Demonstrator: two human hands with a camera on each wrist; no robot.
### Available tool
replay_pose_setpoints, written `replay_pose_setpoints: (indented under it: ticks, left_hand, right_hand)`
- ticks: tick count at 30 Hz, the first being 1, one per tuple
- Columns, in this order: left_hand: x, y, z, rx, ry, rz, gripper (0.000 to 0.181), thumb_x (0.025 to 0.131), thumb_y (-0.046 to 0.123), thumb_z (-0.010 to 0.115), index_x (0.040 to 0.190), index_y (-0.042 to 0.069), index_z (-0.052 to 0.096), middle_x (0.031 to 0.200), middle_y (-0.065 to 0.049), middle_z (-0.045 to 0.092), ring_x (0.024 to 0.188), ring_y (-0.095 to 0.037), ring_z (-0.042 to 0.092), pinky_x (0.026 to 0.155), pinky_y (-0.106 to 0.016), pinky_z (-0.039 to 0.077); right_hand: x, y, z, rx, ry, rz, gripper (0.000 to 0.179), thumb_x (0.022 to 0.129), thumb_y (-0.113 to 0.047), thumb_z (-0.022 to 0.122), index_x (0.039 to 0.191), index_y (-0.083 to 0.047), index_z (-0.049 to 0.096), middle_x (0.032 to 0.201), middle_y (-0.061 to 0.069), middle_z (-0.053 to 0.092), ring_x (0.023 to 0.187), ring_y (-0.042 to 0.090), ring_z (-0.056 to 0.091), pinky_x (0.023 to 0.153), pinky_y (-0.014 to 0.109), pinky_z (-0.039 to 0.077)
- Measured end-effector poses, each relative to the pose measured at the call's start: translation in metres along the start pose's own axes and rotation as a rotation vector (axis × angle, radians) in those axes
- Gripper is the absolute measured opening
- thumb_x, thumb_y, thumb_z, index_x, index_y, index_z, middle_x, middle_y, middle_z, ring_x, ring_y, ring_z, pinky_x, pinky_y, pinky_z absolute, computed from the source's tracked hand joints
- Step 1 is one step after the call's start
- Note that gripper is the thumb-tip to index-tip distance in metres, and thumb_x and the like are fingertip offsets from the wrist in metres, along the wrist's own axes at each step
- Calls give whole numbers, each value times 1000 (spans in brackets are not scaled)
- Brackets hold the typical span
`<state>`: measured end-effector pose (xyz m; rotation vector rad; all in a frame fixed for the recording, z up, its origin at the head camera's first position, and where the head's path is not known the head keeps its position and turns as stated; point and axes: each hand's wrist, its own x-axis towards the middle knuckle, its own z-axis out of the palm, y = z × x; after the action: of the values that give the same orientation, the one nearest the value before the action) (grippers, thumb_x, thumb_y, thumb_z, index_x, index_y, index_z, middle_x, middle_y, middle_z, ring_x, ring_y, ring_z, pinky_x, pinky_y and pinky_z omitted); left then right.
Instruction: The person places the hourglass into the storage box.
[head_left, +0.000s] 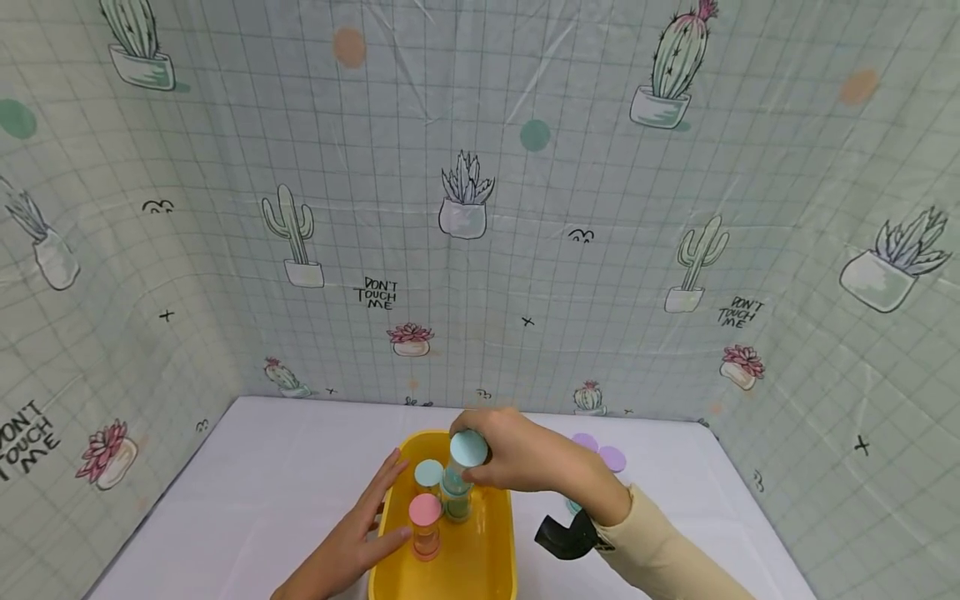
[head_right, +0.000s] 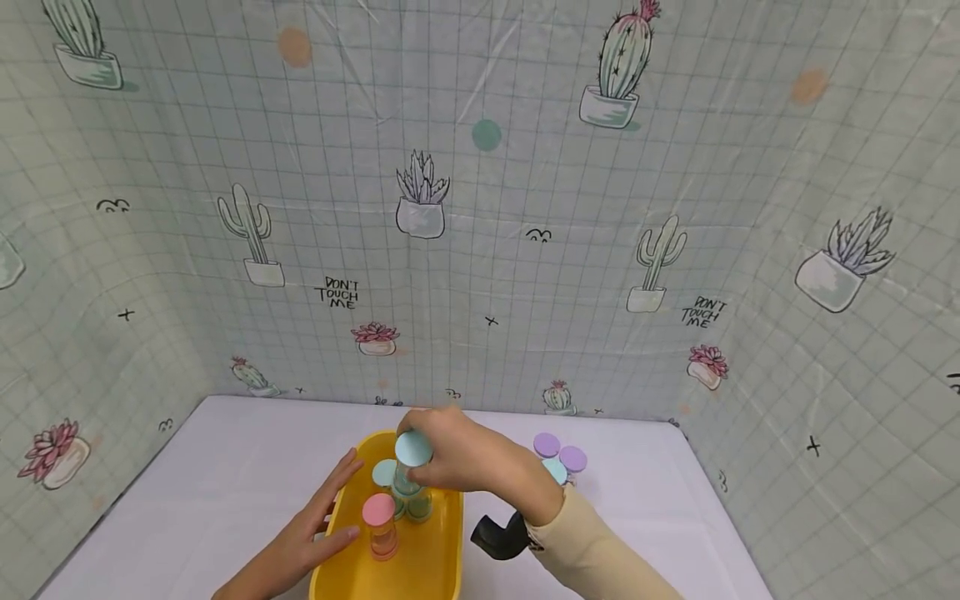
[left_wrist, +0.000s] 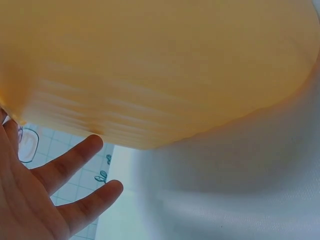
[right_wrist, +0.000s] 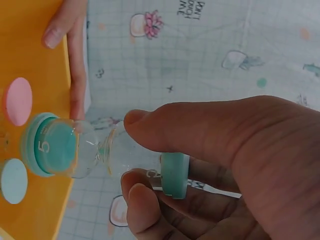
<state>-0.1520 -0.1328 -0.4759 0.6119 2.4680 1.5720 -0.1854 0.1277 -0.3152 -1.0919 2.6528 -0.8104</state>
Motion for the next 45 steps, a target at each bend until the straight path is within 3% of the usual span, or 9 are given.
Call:
replay_pose_setpoints:
  ticks: [18, 29, 45]
  left_hand:
    - [-3, -4, 3, -28, -18, -34, 76, 102, 32, 61, 166, 24, 20, 175, -5, 0, 152, -50, 24, 102, -74, 41]
    - [-2, -3, 0, -29, -13, -50, 77, 102, 33, 62, 166, 26, 20, 175, -5, 0, 151, -49, 28, 102, -75, 40]
    - [0, -3, -3, -10, -18, -13, 76, 103, 30, 61, 166, 24, 20, 175, -6, 1, 151, -48, 29, 101, -73, 42]
  right_hand:
    - [1, 5, 20, -22, -148, 43, 34, 83, -8, 85, 114, -8, 70, 104, -2, 71, 85, 2, 61, 76, 16, 54]
    - [12, 22, 39, -60, -220, 62, 32, 80, -7, 86, 108, -9, 71, 98, -7, 68, 83, 1, 57, 75, 17, 52]
    - [25, 28, 66, -204, -276, 193, 35, 75, -13, 92, 107, -14, 77, 98, -8, 72, 83, 2, 58, 74, 18, 55]
